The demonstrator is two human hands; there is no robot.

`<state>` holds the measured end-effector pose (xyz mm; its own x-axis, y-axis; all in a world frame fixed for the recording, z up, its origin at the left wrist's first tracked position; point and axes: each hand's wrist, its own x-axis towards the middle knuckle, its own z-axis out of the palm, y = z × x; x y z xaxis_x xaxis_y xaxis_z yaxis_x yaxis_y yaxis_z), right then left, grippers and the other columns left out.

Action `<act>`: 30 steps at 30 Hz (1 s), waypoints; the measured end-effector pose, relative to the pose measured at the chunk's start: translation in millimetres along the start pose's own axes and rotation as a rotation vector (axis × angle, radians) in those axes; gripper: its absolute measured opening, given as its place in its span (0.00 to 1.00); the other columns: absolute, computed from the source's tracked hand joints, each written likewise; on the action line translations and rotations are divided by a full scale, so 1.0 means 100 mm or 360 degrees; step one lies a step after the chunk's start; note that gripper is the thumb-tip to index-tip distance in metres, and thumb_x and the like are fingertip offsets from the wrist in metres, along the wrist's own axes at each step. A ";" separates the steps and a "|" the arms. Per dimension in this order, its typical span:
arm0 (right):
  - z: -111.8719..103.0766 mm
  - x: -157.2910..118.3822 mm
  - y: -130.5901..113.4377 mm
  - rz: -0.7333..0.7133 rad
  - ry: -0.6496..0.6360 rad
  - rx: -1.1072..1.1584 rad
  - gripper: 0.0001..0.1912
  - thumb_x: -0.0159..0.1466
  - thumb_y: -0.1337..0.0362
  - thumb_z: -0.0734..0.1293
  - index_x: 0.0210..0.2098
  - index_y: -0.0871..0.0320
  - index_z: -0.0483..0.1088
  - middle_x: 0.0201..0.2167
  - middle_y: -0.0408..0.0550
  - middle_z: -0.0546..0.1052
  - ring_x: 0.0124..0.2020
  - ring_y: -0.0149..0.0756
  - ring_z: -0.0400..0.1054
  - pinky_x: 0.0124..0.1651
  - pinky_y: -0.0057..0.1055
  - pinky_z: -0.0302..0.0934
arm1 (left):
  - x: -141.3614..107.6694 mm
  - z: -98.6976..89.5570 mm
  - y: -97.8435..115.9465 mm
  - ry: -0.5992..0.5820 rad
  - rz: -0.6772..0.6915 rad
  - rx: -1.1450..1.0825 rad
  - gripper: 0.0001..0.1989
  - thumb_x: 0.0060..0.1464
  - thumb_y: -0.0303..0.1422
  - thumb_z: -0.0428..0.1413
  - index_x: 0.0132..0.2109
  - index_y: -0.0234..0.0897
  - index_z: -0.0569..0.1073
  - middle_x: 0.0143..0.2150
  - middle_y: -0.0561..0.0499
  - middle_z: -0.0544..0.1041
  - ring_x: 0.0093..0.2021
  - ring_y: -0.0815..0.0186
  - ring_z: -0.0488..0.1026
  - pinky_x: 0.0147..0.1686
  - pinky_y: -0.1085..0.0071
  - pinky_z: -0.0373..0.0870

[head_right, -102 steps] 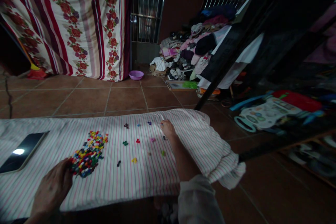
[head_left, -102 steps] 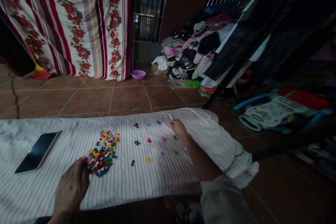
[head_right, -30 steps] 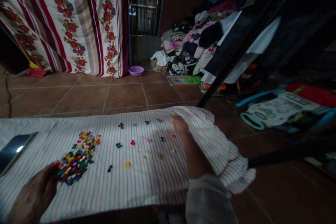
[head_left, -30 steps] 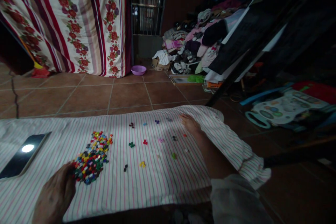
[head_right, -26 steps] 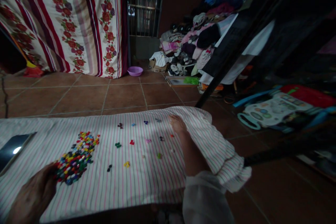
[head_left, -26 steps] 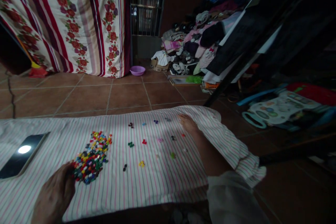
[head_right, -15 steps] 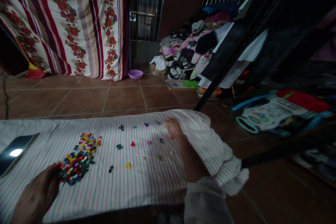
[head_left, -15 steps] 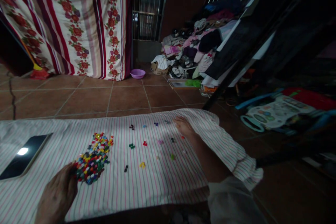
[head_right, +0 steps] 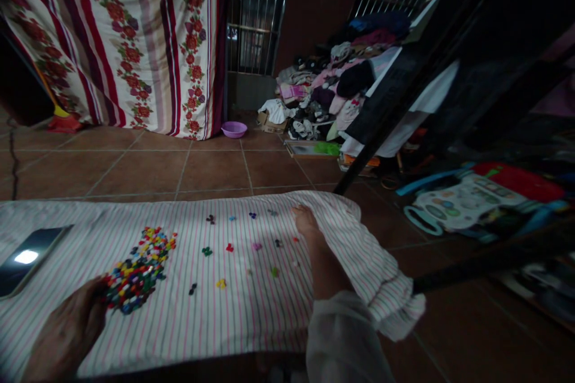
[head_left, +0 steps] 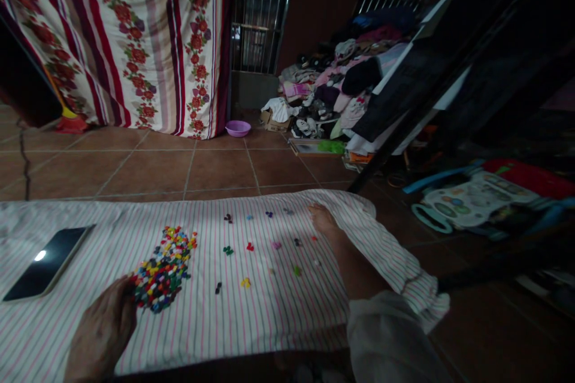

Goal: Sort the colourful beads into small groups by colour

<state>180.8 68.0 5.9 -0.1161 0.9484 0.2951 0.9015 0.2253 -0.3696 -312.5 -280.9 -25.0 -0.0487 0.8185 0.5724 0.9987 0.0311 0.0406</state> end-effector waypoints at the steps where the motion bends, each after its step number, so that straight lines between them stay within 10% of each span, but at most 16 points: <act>1: -0.02 -0.01 -0.02 0.0001 -0.0054 -0.0020 0.18 0.58 0.80 0.61 0.43 0.67 0.78 0.51 0.67 0.73 0.52 0.38 0.69 0.55 0.30 0.57 | 0.00 0.00 0.00 0.0005 -0.0009 0.0001 0.18 0.59 0.37 0.44 0.53 0.34 0.64 0.47 0.40 0.75 0.47 0.57 0.75 0.47 0.61 0.73; 6: -0.10 -0.09 -0.17 -0.0032 -0.0264 -0.0138 0.23 0.59 0.78 0.60 0.52 0.67 0.73 0.59 0.64 0.67 0.60 0.41 0.62 0.61 0.30 0.55 | 0.01 0.03 0.00 0.0038 0.0004 0.0005 0.17 0.59 0.37 0.44 0.52 0.34 0.64 0.47 0.40 0.75 0.46 0.57 0.74 0.47 0.61 0.72; 15: 0.04 -0.94 -0.94 -0.0348 0.0084 0.0237 0.19 0.62 0.71 0.57 0.45 0.58 0.76 0.52 0.55 0.74 0.54 0.39 0.68 0.59 0.38 0.61 | 0.00 0.02 0.05 0.0096 -0.0056 0.0024 0.18 0.59 0.35 0.43 0.53 0.30 0.64 0.50 0.36 0.73 0.50 0.54 0.72 0.50 0.58 0.70; 23: 0.09 -2.12 -2.12 -0.0762 -0.0202 0.0605 0.17 0.66 0.68 0.57 0.48 0.55 0.73 0.50 0.51 0.75 0.52 0.36 0.68 0.56 0.36 0.63 | 0.02 -0.04 0.13 0.0057 -0.0131 -0.0024 0.21 0.59 0.34 0.42 0.57 0.31 0.63 0.53 0.35 0.72 0.57 0.52 0.67 0.53 0.55 0.67; 30: 0.05 -2.37 -3.49 -0.1199 -0.0566 0.0559 0.18 0.69 0.59 0.58 0.56 0.54 0.66 0.60 0.45 0.67 0.64 0.33 0.55 0.64 0.35 0.55 | 0.00 -0.17 0.25 0.0030 -0.0234 -0.0022 0.27 0.56 0.35 0.43 0.62 0.35 0.62 0.63 0.35 0.63 0.66 0.49 0.56 0.58 0.48 0.59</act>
<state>-108.8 -233.9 60.6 -0.7987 0.5221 0.2991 0.3623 0.8142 -0.4536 -287.8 -289.8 -10.0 -0.1949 0.7948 0.5747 0.9805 0.1420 0.1361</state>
